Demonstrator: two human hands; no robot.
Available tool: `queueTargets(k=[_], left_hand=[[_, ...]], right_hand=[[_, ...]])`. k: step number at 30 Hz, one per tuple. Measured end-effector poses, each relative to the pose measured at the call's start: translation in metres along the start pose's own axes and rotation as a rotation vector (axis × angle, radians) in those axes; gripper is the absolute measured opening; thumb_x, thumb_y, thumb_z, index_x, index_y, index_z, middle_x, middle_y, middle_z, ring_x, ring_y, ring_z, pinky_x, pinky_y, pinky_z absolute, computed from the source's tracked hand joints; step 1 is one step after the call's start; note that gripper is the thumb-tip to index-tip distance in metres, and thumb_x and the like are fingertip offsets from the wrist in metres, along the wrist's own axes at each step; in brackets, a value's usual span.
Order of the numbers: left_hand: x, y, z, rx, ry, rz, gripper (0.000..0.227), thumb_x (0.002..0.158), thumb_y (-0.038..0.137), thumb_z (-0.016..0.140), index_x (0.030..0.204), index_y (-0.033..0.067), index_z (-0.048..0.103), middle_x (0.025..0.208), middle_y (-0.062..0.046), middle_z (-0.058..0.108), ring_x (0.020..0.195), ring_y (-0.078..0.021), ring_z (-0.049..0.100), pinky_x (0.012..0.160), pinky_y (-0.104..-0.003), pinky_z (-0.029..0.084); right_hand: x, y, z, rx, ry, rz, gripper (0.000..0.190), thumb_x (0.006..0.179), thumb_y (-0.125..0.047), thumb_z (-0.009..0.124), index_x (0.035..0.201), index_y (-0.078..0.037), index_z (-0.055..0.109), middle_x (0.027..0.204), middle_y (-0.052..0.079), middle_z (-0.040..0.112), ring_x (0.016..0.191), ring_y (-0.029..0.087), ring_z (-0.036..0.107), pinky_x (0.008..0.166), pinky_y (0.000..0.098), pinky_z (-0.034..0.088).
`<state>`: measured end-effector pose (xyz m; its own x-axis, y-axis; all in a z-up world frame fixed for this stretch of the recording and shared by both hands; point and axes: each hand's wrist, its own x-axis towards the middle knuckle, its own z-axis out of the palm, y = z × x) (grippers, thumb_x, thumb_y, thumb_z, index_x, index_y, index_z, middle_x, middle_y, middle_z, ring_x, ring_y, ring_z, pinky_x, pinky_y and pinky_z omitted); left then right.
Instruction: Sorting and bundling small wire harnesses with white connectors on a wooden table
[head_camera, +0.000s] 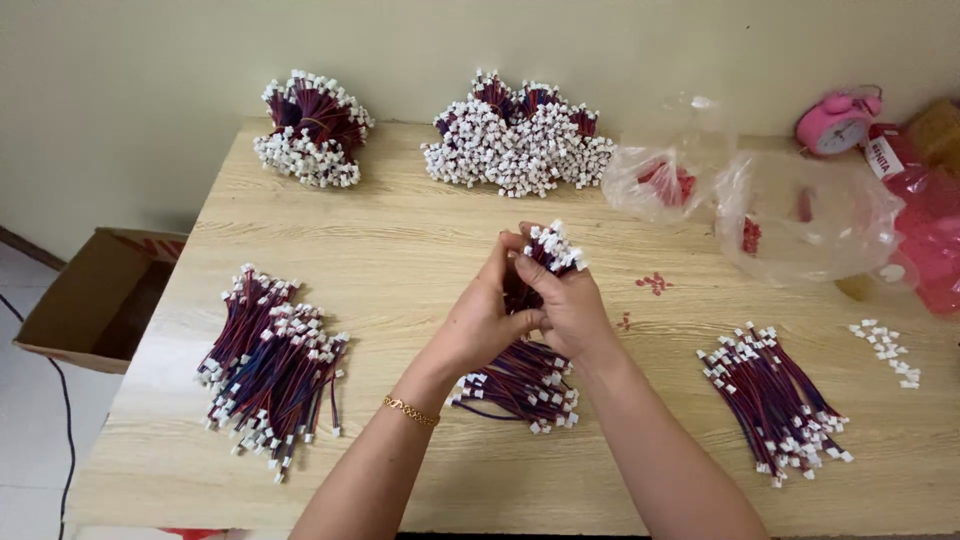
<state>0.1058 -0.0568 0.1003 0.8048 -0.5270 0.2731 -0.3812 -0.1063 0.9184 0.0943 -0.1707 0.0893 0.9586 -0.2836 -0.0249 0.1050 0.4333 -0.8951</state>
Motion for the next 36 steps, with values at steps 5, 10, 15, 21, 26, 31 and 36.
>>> queueTargets(k=[5,10,15,21,26,31,36], left_hand=[[-0.001,-0.044,0.015,0.172,0.017,0.07,0.041,0.079,0.018,0.073,0.11,0.0002,0.053,0.097,-0.019,0.06,0.1,-0.039,0.062,0.083,-0.046,0.051],[0.023,-0.072,0.028,0.324,0.21,0.343,0.015,0.08,0.002,0.061,0.094,-0.0003,0.057,0.082,-0.022,0.062,0.081,-0.0435,0.063,0.072,-0.05,0.051],[0.042,-0.074,0.037,0.292,0.352,0.391,0.024,0.081,0.001,0.056,0.105,-0.002,0.055,0.089,-0.024,0.06,0.089,-0.0462,0.058,0.082,-0.054,0.046],[0.047,-0.099,0.042,0.251,0.316,0.297,0.035,0.08,0.002,0.059,0.112,-0.0074,0.052,0.098,-0.028,0.059,0.095,-0.0499,0.056,0.097,-0.056,0.041],[0.058,-0.136,0.055,0.263,0.331,0.154,0.032,0.075,0.012,0.065,0.104,0.0027,0.055,0.086,-0.019,0.057,0.087,-0.0428,0.056,0.082,-0.051,0.046],[0.063,-0.137,0.053,0.193,0.305,0.208,0.026,0.077,0.008,0.064,0.1,0.0009,0.058,0.086,-0.022,0.059,0.085,-0.0471,0.056,0.079,-0.054,0.047],[0.049,-0.108,0.054,-0.536,0.328,-0.073,0.027,0.088,0.019,0.053,0.11,0.0034,0.057,0.099,-0.01,0.062,0.097,-0.0238,0.058,0.093,-0.04,0.048]], right_hand=[[0.003,0.008,-0.01,-0.121,-0.081,-0.071,0.044,0.085,-0.008,0.072,0.126,-0.002,0.058,0.111,0.014,0.07,0.1,0.017,0.064,0.088,0.0314,0.053],[0.01,0.004,-0.009,-0.295,-0.12,-0.245,0.05,0.081,-0.001,0.075,0.128,-0.002,0.056,0.111,0.011,0.068,0.101,0.013,0.061,0.093,0.0291,0.052],[0.041,0.03,-0.027,-0.437,-0.019,-0.291,0.027,0.077,-0.007,0.083,0.1,-0.002,0.069,0.104,0.015,0.071,0.098,0.018,0.066,0.088,0.0328,0.055],[0.054,0.039,-0.032,-0.466,-0.026,-0.322,0.036,0.075,-0.004,0.083,0.108,-0.005,0.069,0.09,0.007,0.071,0.087,0.012,0.065,0.081,0.0268,0.055],[0.066,0.065,-0.053,-0.491,0.011,-0.307,0.043,0.07,-0.005,0.087,0.108,-0.004,0.067,0.089,0.005,0.068,0.084,0.011,0.061,0.078,0.0291,0.054],[0.071,0.058,-0.052,-0.433,-0.017,-0.291,0.05,0.073,-0.004,0.085,0.118,-0.003,0.064,0.093,0.008,0.07,0.089,0.011,0.064,0.084,0.0274,0.054],[0.048,0.035,-0.027,-0.436,-0.02,-0.226,0.049,0.081,-0.011,0.079,0.125,-0.003,0.059,0.103,0.01,0.068,0.098,0.014,0.061,0.091,0.029,0.052]])
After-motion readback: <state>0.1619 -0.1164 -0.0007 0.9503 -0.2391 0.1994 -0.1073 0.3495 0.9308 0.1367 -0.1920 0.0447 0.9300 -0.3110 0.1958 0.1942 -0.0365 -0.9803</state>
